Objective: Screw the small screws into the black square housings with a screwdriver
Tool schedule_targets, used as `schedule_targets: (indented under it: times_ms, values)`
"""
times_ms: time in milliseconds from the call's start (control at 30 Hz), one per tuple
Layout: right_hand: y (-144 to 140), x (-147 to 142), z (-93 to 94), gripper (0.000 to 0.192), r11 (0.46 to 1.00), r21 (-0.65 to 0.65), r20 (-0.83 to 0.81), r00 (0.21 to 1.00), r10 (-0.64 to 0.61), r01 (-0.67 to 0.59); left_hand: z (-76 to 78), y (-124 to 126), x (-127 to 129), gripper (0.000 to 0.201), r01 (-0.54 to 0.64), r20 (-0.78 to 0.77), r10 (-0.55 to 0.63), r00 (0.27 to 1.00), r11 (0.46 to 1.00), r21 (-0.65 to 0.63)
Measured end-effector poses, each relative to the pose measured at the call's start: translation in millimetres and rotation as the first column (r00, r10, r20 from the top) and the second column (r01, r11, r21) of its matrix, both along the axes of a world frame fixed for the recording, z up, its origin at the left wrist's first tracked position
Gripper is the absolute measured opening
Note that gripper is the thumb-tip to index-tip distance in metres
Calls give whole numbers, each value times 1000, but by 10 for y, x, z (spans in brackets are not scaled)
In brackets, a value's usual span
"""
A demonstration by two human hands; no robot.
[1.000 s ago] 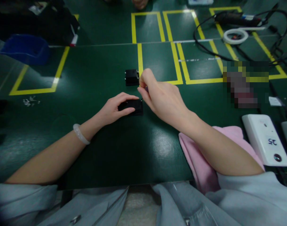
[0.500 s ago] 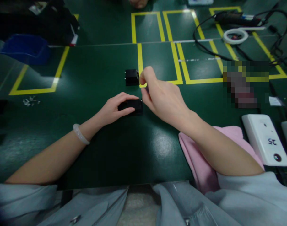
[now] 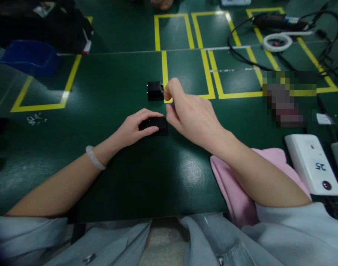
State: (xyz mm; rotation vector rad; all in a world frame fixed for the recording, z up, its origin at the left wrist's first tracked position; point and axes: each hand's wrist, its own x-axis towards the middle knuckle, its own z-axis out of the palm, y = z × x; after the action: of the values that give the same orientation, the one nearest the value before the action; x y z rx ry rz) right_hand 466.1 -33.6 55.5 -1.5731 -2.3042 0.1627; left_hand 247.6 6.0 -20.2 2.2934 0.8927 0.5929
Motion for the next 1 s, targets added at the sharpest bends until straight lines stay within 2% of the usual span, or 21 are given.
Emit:
schedule_targets:
  times_ms: [333, 433, 733, 1000]
  values:
    - [6, 3, 19, 22, 1000, 6, 24, 1000, 19, -19, 0, -5, 1, 39, -8, -16, 8, 1000, 1000, -7]
    - [10, 5, 13, 26, 1000, -4, 48, 999, 10, -9, 1, -8, 4, 38, -8, -8, 8, 1000, 1000, -6]
    - [17, 15, 23, 24, 1000, -7, -20, 1000, 2, -2, -10, -2, 8, 39, -6, 4, 6, 1000, 1000, 7]
    - [76, -28, 109, 25, 999, -39, 69, 998, 11, -9, 2, 0, -1, 40, -4, -11, 4, 1000, 1000, -16]
